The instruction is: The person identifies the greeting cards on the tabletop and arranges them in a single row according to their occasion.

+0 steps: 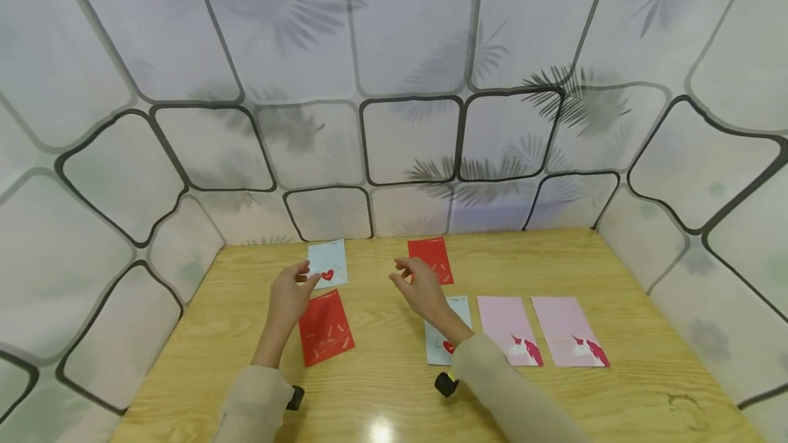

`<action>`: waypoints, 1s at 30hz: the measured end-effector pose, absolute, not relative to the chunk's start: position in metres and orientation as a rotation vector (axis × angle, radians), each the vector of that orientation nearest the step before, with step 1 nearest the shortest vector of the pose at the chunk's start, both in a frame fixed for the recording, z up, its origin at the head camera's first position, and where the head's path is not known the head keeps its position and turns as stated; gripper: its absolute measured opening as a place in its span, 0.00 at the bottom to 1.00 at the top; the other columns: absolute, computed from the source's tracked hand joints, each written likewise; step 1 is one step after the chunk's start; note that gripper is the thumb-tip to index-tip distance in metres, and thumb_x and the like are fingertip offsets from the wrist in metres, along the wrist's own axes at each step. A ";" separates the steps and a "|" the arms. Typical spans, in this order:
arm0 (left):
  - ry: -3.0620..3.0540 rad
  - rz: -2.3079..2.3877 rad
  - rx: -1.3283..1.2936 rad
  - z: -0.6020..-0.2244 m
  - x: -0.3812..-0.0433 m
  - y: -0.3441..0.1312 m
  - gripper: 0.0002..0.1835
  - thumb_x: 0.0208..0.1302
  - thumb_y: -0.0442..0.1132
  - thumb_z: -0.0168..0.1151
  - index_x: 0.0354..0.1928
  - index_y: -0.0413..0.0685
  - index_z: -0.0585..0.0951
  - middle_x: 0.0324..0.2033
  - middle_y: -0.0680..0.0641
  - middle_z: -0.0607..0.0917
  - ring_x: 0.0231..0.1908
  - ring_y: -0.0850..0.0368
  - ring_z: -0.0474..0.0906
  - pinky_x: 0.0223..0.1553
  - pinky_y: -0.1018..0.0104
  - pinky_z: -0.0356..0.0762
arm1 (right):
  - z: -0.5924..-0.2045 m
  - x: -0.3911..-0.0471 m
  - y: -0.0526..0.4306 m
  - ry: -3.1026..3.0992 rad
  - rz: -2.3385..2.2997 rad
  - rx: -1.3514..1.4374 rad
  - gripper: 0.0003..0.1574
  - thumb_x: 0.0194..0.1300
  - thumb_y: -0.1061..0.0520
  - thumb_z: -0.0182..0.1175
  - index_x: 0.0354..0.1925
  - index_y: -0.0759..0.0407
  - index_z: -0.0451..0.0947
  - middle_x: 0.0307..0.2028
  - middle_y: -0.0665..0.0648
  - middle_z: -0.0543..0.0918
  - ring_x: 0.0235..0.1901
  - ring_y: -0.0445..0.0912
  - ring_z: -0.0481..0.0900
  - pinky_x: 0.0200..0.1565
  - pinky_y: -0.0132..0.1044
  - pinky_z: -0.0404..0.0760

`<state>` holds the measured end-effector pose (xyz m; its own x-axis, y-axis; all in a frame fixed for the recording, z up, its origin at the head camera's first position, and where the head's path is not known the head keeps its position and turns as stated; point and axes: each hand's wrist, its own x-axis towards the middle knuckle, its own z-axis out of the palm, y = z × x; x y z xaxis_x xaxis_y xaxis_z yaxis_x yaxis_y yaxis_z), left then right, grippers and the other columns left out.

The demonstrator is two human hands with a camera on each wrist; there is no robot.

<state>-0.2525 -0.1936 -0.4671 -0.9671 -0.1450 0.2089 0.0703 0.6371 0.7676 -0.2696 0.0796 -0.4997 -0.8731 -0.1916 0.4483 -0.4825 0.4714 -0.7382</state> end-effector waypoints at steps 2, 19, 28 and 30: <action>-2.608 -1.223 0.072 -0.467 -0.255 -0.199 0.26 0.70 0.34 0.66 0.65 0.26 0.75 0.54 0.29 0.82 0.53 0.34 0.80 0.54 0.43 0.79 | -0.501 -0.273 0.074 -2.405 1.372 0.574 0.22 0.71 0.58 0.66 0.59 0.69 0.80 0.48 0.65 0.84 0.42 0.51 0.81 0.38 0.36 0.80; -2.670 -1.294 0.255 -0.482 -0.282 -0.216 0.28 0.74 0.37 0.61 0.69 0.25 0.70 0.61 0.25 0.77 0.60 0.31 0.76 0.58 0.42 0.78 | -0.509 -0.303 0.024 -2.476 1.525 0.500 0.25 0.74 0.56 0.63 0.60 0.72 0.78 0.53 0.67 0.82 0.44 0.54 0.81 0.45 0.44 0.82; -2.705 -1.369 0.314 -0.485 -0.295 -0.214 0.30 0.76 0.39 0.59 0.72 0.26 0.67 0.64 0.25 0.74 0.63 0.31 0.73 0.62 0.41 0.74 | -0.514 -0.314 0.009 -2.545 1.577 0.467 0.28 0.76 0.55 0.61 0.64 0.74 0.74 0.57 0.69 0.80 0.47 0.54 0.80 0.50 0.48 0.81; -2.712 -1.370 0.312 -0.487 -0.297 -0.215 0.30 0.76 0.38 0.59 0.72 0.25 0.67 0.64 0.25 0.74 0.64 0.30 0.72 0.63 0.41 0.73 | -0.516 -0.316 0.008 -2.554 1.585 0.464 0.29 0.76 0.55 0.61 0.65 0.74 0.74 0.58 0.69 0.80 0.47 0.53 0.79 0.50 0.48 0.81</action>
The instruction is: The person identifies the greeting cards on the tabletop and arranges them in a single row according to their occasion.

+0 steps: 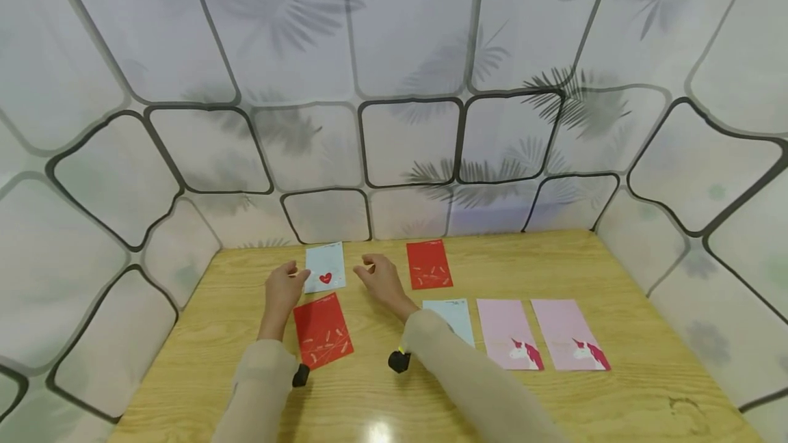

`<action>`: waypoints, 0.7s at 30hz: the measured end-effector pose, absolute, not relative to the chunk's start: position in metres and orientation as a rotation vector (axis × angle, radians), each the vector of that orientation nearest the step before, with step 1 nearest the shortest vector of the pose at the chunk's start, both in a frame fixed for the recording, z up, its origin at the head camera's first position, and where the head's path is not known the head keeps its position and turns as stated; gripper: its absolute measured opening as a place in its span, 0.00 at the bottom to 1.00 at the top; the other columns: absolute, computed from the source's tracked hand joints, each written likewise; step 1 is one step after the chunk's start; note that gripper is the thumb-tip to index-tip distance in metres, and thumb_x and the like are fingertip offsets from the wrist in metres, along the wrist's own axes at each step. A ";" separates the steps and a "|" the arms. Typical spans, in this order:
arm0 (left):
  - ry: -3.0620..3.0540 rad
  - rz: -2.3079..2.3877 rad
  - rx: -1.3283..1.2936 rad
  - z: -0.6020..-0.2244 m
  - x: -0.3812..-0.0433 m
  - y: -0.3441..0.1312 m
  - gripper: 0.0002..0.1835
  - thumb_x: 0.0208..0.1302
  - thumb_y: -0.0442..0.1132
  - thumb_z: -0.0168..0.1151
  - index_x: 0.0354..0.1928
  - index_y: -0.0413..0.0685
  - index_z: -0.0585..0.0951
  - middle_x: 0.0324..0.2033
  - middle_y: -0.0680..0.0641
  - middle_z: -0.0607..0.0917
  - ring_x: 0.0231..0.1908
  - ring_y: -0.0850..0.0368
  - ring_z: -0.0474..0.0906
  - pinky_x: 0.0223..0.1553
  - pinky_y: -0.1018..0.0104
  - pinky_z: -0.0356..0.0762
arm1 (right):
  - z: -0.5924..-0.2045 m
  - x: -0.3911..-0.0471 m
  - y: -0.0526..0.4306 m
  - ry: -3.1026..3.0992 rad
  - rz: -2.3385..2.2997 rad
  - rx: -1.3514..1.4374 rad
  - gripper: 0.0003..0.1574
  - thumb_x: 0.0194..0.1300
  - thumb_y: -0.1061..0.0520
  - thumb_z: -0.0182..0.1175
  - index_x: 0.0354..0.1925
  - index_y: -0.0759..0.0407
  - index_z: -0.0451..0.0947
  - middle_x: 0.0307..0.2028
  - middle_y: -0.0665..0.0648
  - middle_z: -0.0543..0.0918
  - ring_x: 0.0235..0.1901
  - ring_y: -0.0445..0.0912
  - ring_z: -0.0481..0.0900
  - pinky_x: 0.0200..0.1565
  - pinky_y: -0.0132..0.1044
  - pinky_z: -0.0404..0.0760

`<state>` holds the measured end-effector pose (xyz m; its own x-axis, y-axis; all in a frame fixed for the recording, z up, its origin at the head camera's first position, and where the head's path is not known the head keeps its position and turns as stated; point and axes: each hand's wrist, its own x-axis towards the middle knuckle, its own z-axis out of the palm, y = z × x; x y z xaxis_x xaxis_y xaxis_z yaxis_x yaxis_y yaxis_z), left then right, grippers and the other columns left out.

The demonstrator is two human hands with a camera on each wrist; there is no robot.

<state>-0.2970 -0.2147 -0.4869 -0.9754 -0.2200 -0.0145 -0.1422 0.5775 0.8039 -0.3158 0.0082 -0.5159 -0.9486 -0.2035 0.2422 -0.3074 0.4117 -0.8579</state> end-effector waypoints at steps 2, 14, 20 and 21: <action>-2.720 -1.370 0.314 -0.489 -0.298 -0.216 0.31 0.76 0.38 0.59 0.72 0.25 0.66 0.65 0.25 0.73 0.65 0.30 0.71 0.64 0.41 0.72 | -0.518 -0.318 0.006 -2.560 1.590 0.472 0.29 0.76 0.55 0.60 0.65 0.74 0.73 0.58 0.69 0.80 0.48 0.54 0.80 0.50 0.48 0.81; -2.814 -1.318 0.325 -0.492 -0.301 -0.215 0.31 0.76 0.39 0.58 0.70 0.21 0.66 0.65 0.24 0.73 0.67 0.29 0.67 0.68 0.42 0.67 | -0.527 -0.322 -0.012 -2.648 1.534 0.494 0.20 0.73 0.57 0.61 0.42 0.77 0.73 0.41 0.70 0.79 0.36 0.49 0.71 0.43 0.42 0.75; -2.837 -1.247 0.285 -0.498 -0.301 -0.214 0.14 0.72 0.38 0.62 0.32 0.32 0.77 0.25 0.38 0.76 0.32 0.44 0.74 0.37 0.58 0.76 | -0.528 -0.323 -0.023 -2.718 1.470 0.496 0.19 0.73 0.57 0.62 0.48 0.75 0.78 0.42 0.69 0.82 0.42 0.53 0.77 0.46 0.44 0.78; -2.834 -1.244 0.276 -0.499 -0.301 -0.214 0.17 0.71 0.37 0.63 0.26 0.36 0.72 0.20 0.44 0.70 0.28 0.49 0.69 0.31 0.61 0.70 | -0.528 -0.323 -0.025 -2.721 1.462 0.500 0.19 0.72 0.57 0.63 0.51 0.73 0.79 0.45 0.67 0.84 0.45 0.53 0.79 0.49 0.45 0.79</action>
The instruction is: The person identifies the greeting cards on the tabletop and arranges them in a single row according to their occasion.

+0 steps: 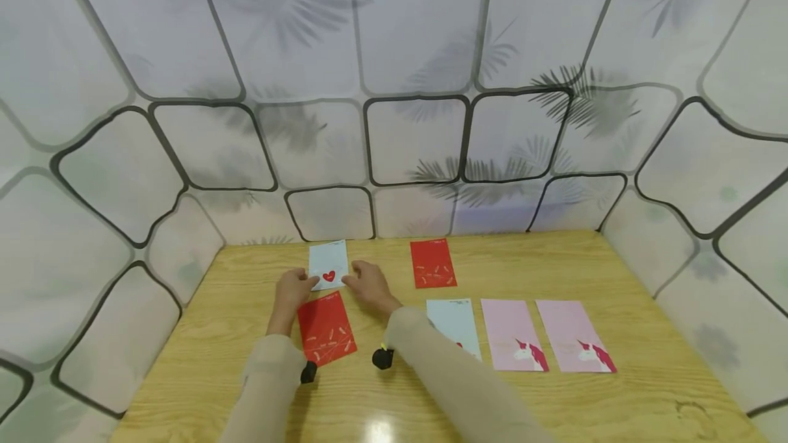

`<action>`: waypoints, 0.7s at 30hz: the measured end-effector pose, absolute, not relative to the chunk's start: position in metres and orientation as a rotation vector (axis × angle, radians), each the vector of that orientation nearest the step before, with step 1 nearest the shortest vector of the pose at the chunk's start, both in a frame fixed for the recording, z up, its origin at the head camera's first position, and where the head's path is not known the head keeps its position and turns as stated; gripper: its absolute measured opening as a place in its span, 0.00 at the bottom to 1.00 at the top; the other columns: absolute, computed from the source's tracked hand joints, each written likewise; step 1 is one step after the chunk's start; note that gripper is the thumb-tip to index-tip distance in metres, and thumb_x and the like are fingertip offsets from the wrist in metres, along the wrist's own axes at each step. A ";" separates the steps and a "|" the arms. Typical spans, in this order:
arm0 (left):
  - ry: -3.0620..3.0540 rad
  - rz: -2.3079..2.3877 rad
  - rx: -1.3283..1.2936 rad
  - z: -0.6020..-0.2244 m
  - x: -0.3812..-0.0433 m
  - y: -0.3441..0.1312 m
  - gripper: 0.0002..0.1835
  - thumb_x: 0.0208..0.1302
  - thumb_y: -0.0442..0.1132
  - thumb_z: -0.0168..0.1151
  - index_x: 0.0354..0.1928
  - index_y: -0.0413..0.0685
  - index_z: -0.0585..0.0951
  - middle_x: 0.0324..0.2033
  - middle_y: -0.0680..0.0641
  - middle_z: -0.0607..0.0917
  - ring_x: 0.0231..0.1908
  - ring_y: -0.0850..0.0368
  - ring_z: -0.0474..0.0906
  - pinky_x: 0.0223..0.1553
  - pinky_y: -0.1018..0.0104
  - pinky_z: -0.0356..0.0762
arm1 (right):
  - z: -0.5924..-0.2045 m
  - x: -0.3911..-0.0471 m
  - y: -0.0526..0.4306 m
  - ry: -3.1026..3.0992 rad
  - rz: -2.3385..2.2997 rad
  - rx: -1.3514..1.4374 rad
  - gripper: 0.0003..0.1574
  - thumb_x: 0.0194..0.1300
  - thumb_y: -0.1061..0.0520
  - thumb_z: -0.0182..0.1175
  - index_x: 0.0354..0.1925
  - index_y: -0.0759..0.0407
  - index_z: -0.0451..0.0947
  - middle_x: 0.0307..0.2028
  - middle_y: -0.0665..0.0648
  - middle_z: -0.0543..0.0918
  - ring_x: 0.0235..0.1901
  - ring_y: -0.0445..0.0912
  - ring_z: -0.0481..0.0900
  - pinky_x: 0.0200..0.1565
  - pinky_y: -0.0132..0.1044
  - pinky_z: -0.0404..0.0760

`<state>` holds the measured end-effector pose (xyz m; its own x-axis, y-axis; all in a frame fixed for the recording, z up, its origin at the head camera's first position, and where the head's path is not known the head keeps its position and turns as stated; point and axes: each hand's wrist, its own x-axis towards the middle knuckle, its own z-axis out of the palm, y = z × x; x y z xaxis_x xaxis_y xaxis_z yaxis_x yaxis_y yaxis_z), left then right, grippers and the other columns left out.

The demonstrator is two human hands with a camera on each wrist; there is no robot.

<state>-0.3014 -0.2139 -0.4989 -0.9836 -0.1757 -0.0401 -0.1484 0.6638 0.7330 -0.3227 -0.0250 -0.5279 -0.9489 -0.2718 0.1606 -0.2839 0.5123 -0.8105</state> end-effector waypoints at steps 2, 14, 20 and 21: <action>-2.834 -1.238 0.260 -0.501 -0.303 -0.214 0.21 0.71 0.37 0.63 0.22 0.43 0.66 0.18 0.50 0.64 0.25 0.53 0.62 0.28 0.63 0.63 | -0.528 -0.323 -0.027 -2.738 1.456 0.522 0.17 0.72 0.58 0.62 0.51 0.71 0.80 0.45 0.65 0.84 0.47 0.53 0.80 0.51 0.46 0.79; -2.869 -1.258 0.297 -0.498 -0.304 -0.204 0.23 0.72 0.32 0.58 0.62 0.20 0.74 0.58 0.24 0.78 0.62 0.29 0.73 0.64 0.42 0.72 | -0.526 -0.325 -0.027 -2.782 1.685 0.432 0.28 0.74 0.63 0.59 0.69 0.70 0.72 0.65 0.65 0.78 0.67 0.55 0.73 0.67 0.49 0.72; -2.758 -1.332 0.346 -0.498 -0.305 -0.204 0.22 0.66 0.28 0.56 0.59 0.19 0.76 0.54 0.26 0.81 0.58 0.31 0.76 0.62 0.45 0.74 | -0.522 -0.326 -0.026 -2.718 1.890 0.355 0.28 0.76 0.63 0.57 0.70 0.71 0.70 0.67 0.67 0.75 0.69 0.57 0.71 0.68 0.49 0.72; -2.730 -1.348 0.359 -0.499 -0.305 -0.204 0.22 0.64 0.27 0.55 0.58 0.19 0.76 0.52 0.26 0.81 0.56 0.32 0.76 0.60 0.45 0.75 | -0.521 -0.326 -0.026 -2.699 1.922 0.338 0.27 0.76 0.63 0.57 0.69 0.71 0.71 0.67 0.67 0.76 0.68 0.58 0.72 0.67 0.49 0.72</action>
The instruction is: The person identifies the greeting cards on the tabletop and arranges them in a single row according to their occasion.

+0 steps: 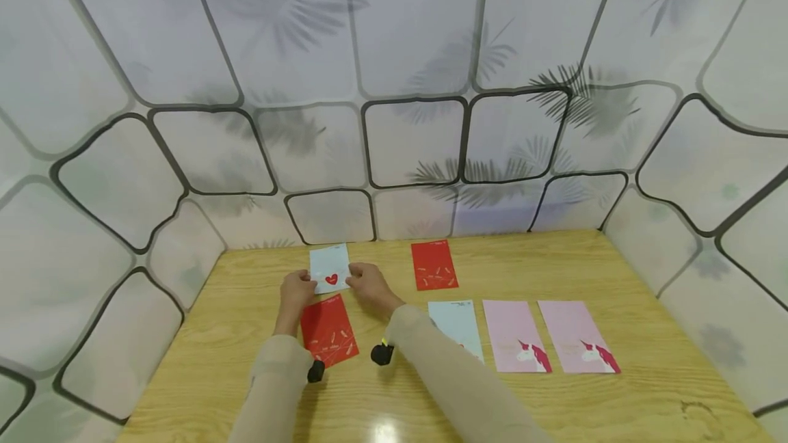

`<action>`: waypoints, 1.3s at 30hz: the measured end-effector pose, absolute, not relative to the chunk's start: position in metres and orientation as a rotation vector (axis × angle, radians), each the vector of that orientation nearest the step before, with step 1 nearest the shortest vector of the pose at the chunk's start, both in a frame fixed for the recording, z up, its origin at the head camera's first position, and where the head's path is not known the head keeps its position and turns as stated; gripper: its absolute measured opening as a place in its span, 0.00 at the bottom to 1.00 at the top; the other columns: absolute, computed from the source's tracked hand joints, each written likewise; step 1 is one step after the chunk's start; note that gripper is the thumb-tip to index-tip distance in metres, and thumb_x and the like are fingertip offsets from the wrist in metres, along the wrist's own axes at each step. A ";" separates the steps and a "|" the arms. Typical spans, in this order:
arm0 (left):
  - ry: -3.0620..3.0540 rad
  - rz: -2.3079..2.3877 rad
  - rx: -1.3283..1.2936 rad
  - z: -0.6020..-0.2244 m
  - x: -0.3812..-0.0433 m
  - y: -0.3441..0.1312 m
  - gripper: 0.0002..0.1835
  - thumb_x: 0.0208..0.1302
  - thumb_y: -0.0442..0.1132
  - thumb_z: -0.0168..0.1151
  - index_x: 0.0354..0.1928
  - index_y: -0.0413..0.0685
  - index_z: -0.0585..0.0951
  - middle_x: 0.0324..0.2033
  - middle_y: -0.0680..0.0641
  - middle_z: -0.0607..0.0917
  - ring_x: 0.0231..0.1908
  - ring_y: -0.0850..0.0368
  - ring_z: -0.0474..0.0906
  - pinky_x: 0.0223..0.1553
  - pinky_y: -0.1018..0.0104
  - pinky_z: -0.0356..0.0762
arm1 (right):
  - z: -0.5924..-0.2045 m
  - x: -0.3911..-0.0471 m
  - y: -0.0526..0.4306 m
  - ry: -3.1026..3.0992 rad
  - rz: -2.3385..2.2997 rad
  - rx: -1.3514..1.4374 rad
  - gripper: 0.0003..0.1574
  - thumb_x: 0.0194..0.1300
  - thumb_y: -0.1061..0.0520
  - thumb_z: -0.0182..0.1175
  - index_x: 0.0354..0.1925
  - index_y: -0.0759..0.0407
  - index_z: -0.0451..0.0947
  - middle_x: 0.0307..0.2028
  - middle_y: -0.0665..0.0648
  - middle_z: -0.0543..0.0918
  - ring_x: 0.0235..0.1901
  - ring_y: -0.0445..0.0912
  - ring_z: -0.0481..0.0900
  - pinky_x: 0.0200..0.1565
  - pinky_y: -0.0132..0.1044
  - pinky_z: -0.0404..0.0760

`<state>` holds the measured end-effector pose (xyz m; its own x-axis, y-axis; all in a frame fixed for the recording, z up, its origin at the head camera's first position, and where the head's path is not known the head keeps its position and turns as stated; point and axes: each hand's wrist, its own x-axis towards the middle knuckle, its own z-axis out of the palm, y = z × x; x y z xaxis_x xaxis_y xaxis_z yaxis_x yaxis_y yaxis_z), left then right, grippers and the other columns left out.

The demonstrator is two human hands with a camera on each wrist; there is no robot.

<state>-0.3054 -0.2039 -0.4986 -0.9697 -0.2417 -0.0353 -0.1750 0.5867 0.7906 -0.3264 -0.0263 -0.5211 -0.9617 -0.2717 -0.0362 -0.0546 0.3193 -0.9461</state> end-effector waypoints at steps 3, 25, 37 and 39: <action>-2.646 -1.375 0.391 -0.500 -0.305 -0.204 0.23 0.61 0.25 0.54 0.58 0.20 0.77 0.51 0.27 0.82 0.53 0.34 0.77 0.57 0.48 0.77 | -0.518 -0.328 -0.027 2.326 -1.815 -0.238 0.26 0.76 0.63 0.57 0.68 0.72 0.72 0.63 0.67 0.79 0.65 0.58 0.75 0.64 0.48 0.76; -2.464 -1.553 0.357 -0.472 -0.290 -0.182 0.19 0.74 0.34 0.60 0.62 0.31 0.80 0.51 0.33 0.84 0.49 0.43 0.79 0.46 0.61 0.78 | -0.495 -0.319 -0.001 2.085 -2.287 -0.038 0.15 0.73 0.59 0.64 0.49 0.71 0.86 0.29 0.53 0.82 0.30 0.42 0.78 0.39 0.36 0.84; -2.391 -1.579 0.225 -0.456 -0.266 -0.155 0.17 0.74 0.35 0.63 0.59 0.32 0.82 0.47 0.36 0.85 0.46 0.46 0.79 0.43 0.68 0.77 | -0.482 -0.303 0.025 2.179 -2.354 -0.172 0.16 0.73 0.58 0.65 0.46 0.72 0.85 0.25 0.52 0.79 0.28 0.46 0.76 0.33 0.34 0.81; -2.372 -1.591 0.219 -0.455 -0.263 -0.150 0.17 0.74 0.35 0.63 0.59 0.33 0.82 0.47 0.36 0.85 0.46 0.47 0.79 0.41 0.71 0.76 | -0.479 -0.299 0.029 2.187 -2.359 -0.159 0.15 0.73 0.58 0.65 0.46 0.71 0.85 0.25 0.52 0.79 0.28 0.46 0.76 0.32 0.32 0.80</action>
